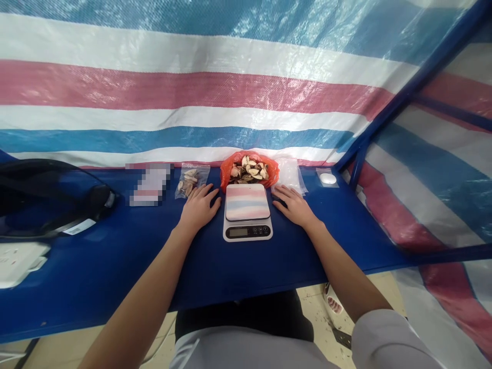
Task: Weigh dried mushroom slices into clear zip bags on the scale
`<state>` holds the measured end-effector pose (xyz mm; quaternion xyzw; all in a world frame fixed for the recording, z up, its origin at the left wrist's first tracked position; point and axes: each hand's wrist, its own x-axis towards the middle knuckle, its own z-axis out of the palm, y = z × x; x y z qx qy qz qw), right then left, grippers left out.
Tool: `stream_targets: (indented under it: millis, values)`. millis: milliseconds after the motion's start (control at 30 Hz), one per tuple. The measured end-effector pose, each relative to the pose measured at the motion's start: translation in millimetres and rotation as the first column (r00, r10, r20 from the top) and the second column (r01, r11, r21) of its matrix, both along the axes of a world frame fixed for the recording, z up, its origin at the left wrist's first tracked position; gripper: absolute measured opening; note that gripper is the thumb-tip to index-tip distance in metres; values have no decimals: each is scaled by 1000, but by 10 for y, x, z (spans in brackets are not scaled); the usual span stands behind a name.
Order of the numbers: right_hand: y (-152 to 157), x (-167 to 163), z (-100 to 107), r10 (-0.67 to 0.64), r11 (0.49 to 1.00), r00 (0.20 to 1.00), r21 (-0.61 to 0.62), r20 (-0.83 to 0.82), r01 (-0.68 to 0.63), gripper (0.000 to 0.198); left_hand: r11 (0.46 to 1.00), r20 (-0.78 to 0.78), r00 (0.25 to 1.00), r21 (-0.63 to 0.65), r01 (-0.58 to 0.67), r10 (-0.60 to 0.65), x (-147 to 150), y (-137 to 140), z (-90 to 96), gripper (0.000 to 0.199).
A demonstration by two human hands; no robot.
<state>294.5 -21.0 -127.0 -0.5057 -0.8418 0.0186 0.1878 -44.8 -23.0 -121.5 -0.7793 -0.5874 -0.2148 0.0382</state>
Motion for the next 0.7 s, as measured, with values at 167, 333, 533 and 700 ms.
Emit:
stream_targets:
  millis: [167, 333, 533, 700]
  values:
    - [-2, 10, 32, 5, 1000, 999, 9, -33, -5, 43, 997, 55, 998, 80, -5, 1, 18, -13, 44, 44]
    - [-4, -28, 60, -4, 999, 995, 37, -104, 7, 44, 986, 66, 998, 168, 1, -13, -63, 25, 124, 42]
    - [19, -110, 15, -18, 1000, 995, 21, -98, 20, 47, 983, 87, 994, 163, -84, 70, -287, 224, 254, 40]
    - [27, -119, -29, 1, 1000, 998, 23, -56, 0, 47, 991, 103, 989, 71, -117, 110, -305, 307, 153, 43]
